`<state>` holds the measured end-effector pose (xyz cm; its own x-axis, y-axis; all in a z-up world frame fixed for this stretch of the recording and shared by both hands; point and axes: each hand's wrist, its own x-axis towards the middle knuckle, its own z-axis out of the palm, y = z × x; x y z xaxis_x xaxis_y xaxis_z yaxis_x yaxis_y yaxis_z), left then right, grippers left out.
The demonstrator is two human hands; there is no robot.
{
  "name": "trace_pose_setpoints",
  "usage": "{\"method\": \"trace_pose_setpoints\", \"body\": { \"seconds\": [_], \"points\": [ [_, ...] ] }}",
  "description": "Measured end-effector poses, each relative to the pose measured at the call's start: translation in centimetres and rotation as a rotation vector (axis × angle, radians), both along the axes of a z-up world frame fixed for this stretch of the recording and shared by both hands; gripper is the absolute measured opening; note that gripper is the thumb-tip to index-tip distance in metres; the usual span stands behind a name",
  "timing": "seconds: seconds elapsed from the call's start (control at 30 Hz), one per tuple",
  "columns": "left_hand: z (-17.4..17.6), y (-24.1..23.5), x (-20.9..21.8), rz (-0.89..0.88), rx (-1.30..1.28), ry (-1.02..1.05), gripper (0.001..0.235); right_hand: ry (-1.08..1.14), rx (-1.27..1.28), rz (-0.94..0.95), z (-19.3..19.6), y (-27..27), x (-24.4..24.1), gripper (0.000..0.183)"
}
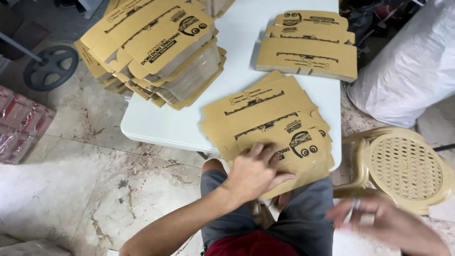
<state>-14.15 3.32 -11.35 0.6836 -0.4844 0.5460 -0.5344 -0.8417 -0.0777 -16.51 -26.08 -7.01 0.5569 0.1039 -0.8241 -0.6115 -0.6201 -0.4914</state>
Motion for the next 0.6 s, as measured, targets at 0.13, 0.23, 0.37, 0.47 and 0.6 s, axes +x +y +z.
{"method": "trace_pose_setpoints", "body": {
  "seconds": [0.13, 0.23, 0.37, 0.47, 0.6],
  "points": [
    [3.2, 1.7, -1.2, 0.029, -0.221, -0.057, 0.056, -0.886, 0.102, 0.030, -1.4, 0.9, 6.6, 0.024],
    [1.3, 5.3, -4.1, 0.423, -0.561, 0.191, 0.041, -1.190, -0.099, 0.096, -1.6, 4.1, 11.5, 0.042],
    [1.5, 6.8, -5.0, 0.752, -1.669, 1.282, 0.087, -0.830, -0.414, 0.419, 0.1, 8.7, 15.9, 0.089],
    [-4.4, 6.5, -3.8, 0.083, -2.139, 1.380, 0.071, -0.869, -0.490, 0.509, 0.5, 11.6, 13.3, 0.070],
    [-0.6, 3.3, -1.8, 0.445, -2.373, 0.980, 0.072, -0.942, -0.458, 0.436, 0.8, 10.2, 11.5, 0.063]
  ]
}}
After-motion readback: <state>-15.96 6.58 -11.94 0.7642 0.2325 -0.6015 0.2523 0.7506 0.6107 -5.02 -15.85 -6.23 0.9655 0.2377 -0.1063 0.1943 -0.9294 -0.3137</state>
